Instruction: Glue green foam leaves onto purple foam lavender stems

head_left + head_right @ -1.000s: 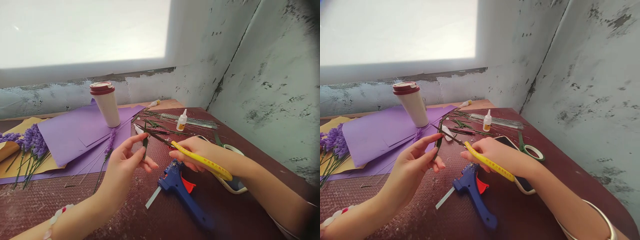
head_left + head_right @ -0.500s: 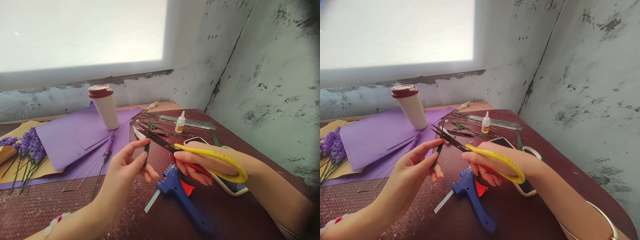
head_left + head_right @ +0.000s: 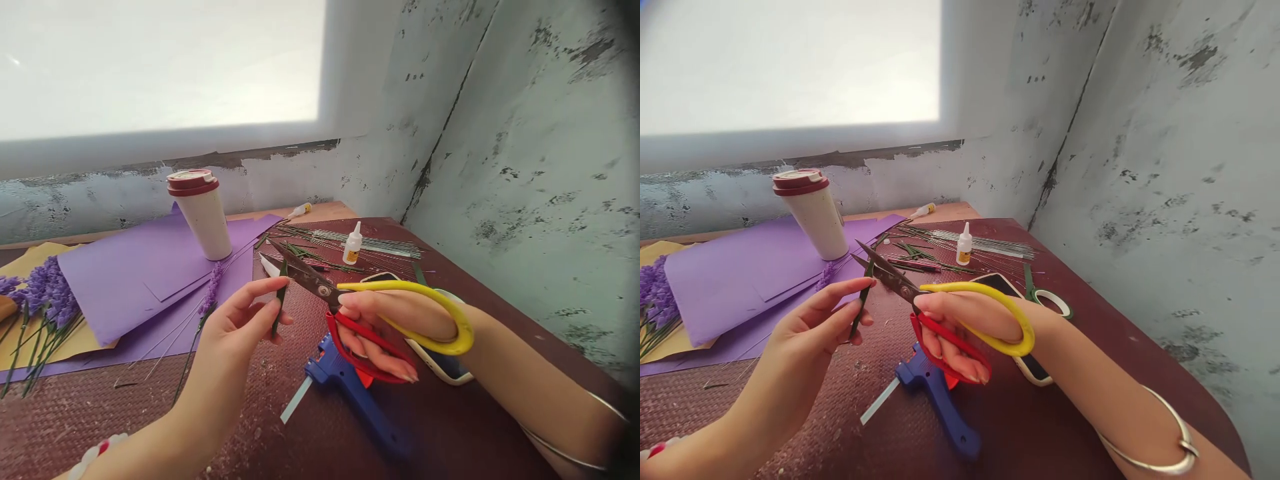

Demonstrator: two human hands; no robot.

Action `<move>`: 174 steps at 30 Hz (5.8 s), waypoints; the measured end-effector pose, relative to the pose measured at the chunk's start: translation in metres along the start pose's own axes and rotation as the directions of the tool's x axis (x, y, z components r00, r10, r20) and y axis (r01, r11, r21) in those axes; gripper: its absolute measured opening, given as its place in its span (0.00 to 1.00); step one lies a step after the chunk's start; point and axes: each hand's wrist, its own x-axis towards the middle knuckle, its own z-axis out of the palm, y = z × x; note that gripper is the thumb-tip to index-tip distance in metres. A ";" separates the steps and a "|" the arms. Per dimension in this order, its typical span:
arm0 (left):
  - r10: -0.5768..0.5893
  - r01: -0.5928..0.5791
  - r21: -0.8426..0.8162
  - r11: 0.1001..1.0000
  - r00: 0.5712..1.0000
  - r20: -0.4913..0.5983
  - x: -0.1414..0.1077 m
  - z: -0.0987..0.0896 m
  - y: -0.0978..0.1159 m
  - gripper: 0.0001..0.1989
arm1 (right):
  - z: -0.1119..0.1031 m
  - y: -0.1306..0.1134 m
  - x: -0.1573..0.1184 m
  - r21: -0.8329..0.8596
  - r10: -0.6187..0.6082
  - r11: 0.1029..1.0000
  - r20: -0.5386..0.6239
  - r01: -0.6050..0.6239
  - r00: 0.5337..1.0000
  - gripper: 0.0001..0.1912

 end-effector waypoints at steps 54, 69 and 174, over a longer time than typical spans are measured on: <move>0.092 -0.088 0.082 0.993 0.995 -0.039 0.002 0.002 0.003 0.06 | 0.008 0.002 -0.007 -0.473 0.051 0.859 -0.304 -0.197 0.951 0.19; 0.051 -0.049 0.045 0.998 0.997 -0.049 0.004 0.002 0.002 0.08 | 0.006 0.009 -0.005 -0.511 0.053 0.828 -0.338 -0.231 0.940 0.24; -0.151 0.105 0.198 0.975 0.961 0.233 -0.004 0.013 -0.004 0.10 | 0.032 0.004 0.015 0.093 -0.051 0.985 -0.635 0.142 0.771 0.19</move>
